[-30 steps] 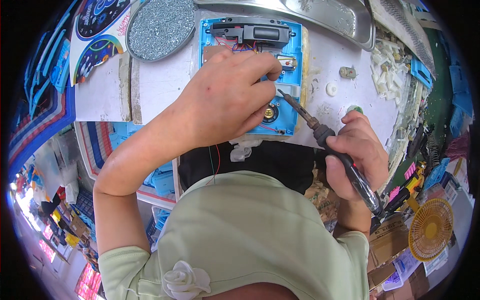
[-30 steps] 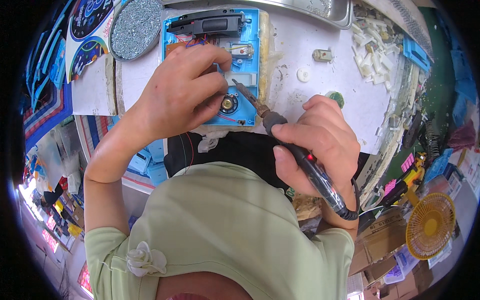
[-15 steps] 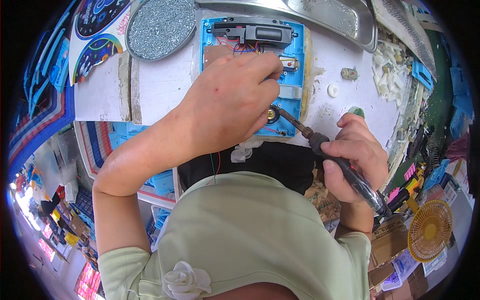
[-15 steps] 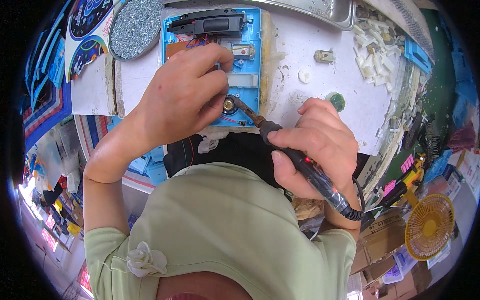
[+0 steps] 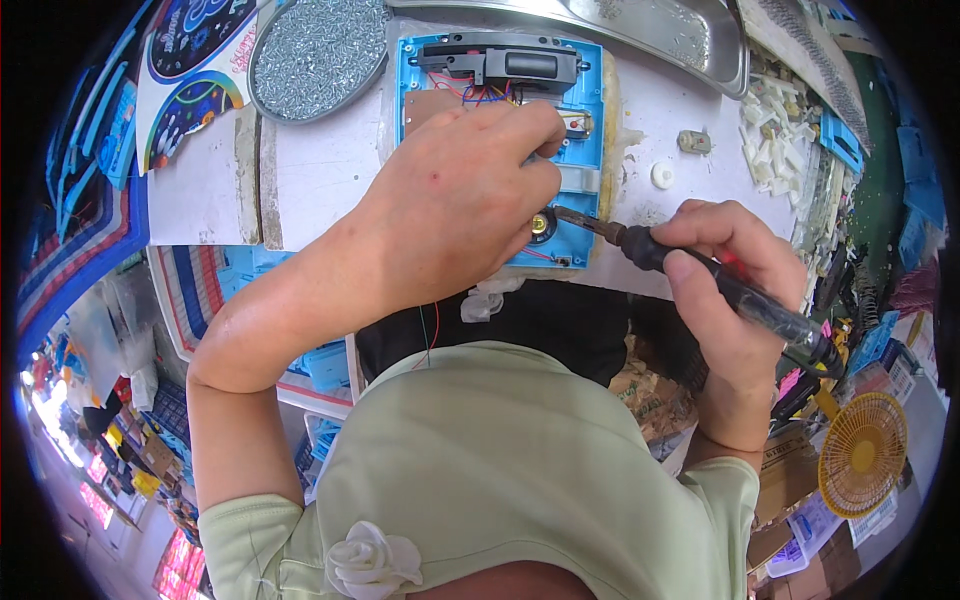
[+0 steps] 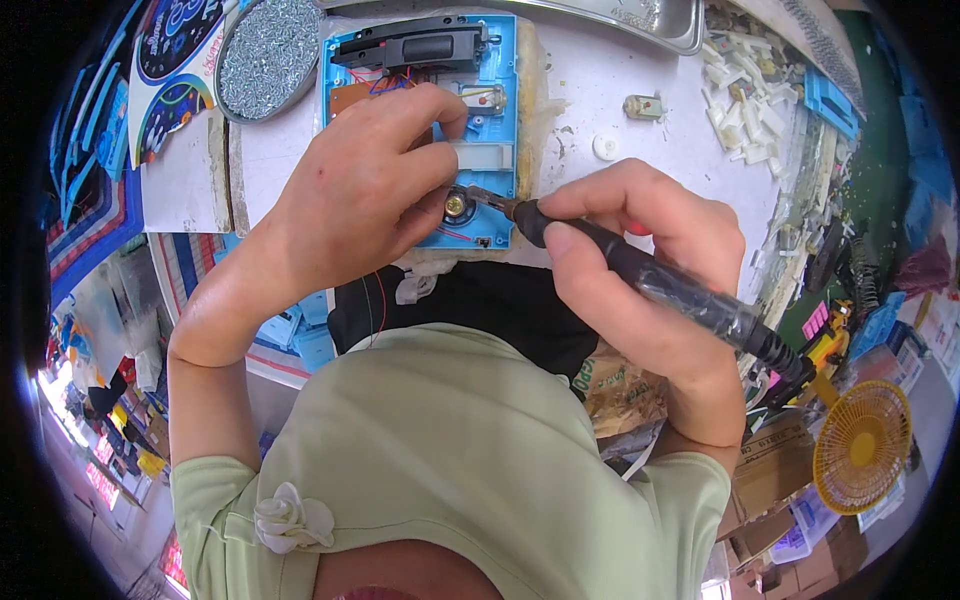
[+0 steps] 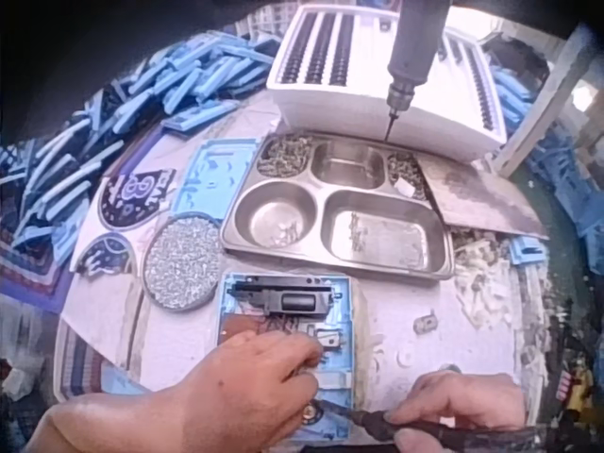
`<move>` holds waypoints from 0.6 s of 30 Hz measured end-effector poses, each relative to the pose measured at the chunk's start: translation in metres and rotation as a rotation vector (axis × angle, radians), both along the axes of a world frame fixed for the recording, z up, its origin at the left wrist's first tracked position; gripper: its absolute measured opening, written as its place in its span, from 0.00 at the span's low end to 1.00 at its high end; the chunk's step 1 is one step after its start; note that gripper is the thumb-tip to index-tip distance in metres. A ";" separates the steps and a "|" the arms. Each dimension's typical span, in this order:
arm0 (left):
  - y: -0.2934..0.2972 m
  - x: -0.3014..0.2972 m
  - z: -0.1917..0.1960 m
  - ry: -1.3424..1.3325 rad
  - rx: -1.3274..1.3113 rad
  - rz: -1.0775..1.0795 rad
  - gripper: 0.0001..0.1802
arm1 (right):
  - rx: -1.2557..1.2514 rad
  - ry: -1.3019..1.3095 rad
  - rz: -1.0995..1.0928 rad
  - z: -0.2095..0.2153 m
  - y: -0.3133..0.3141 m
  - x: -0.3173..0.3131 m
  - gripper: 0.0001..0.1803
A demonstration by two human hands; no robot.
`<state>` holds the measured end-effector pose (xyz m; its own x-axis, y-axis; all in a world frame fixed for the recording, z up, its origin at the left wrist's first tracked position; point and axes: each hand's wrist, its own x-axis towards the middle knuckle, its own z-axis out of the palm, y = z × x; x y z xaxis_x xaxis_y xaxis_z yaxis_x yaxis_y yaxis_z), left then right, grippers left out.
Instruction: Assembling an electronic device by soldering internal components and using an electric screwdriver to fasten the blue plastic casing.
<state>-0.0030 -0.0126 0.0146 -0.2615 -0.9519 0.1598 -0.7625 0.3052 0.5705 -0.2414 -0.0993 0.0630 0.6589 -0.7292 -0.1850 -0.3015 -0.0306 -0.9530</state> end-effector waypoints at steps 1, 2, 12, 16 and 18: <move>0.001 0.000 0.001 -0.003 0.008 0.002 0.11 | -0.017 -0.012 0.008 0.001 -0.001 0.000 0.09; 0.001 0.000 0.001 -0.004 0.000 0.007 0.11 | -0.035 -0.024 0.014 0.002 -0.002 -0.001 0.09; -0.001 0.003 -0.001 -0.014 -0.022 -0.017 0.10 | -0.282 -0.158 -0.588 -0.006 0.001 -0.151 0.15; -0.002 -0.001 0.003 -0.080 -0.024 -0.032 0.11 | -0.477 -0.156 -1.026 -0.012 0.010 -0.235 0.09; 0.000 0.000 0.004 -0.069 -0.008 -0.017 0.11 | -0.617 -0.142 -1.162 0.000 0.018 -0.271 0.06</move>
